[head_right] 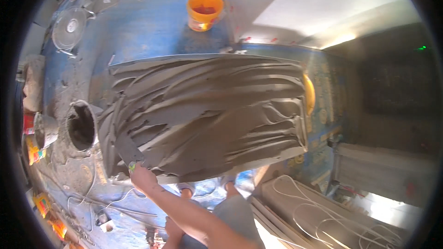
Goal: The person applies mortar to a large tile using a trowel, spreading it evenly across the surface before lifting the tile and placing it onto a wall.
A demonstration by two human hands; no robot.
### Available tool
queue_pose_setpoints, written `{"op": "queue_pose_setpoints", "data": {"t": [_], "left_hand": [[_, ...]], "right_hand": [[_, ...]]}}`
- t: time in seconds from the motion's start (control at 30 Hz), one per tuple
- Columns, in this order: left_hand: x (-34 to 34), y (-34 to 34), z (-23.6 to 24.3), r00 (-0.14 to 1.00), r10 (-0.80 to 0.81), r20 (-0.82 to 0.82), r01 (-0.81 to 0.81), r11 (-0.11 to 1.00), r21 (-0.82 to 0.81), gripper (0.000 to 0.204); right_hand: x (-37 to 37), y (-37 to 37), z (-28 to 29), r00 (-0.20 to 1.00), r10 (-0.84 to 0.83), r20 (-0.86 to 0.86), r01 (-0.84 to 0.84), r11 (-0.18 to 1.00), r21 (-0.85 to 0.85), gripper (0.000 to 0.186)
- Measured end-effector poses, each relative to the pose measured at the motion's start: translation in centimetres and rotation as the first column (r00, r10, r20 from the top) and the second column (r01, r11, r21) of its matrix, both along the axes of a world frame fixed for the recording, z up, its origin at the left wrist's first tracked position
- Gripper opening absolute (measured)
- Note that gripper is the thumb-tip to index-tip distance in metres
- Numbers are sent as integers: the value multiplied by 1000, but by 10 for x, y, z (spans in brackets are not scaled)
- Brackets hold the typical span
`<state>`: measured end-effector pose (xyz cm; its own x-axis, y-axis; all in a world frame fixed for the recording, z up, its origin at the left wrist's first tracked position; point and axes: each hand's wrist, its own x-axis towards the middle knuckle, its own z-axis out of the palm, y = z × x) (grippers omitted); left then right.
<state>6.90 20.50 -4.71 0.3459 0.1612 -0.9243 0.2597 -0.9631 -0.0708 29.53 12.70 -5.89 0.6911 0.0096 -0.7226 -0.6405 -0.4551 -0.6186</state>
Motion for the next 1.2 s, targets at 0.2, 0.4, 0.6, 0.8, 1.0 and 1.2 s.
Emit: {"op": "queue_pose_setpoints", "data": {"t": [0.2,0.4,0.6,0.8,1.0,1.2], "left_hand": [[-17,-15,2,995,34,98,-36,999,17,79],[-48,-60,-5,991,-27,131,19,998,62,77],[-66,-73,-1,989,-104,103,95,991,96,72],[-65,-79,2,991,-127,41,122,985,121,75],[-54,-71,-1,993,-119,16,118,992,33,78],[-31,-33,10,997,-53,64,53,999,11,76]], "right_hand": [[-65,-227,22,995,102,13,-84,876,-474,42],[-158,-462,9,979,-203,8,148,683,-715,43],[-174,-559,-5,328,-929,-172,933,347,-96,41],[-91,-283,-10,721,-693,-18,690,715,117,40],[-7,-86,8,979,-128,-160,130,992,-2,47],[-88,-233,5,989,24,-145,-83,905,-417,44]]}}
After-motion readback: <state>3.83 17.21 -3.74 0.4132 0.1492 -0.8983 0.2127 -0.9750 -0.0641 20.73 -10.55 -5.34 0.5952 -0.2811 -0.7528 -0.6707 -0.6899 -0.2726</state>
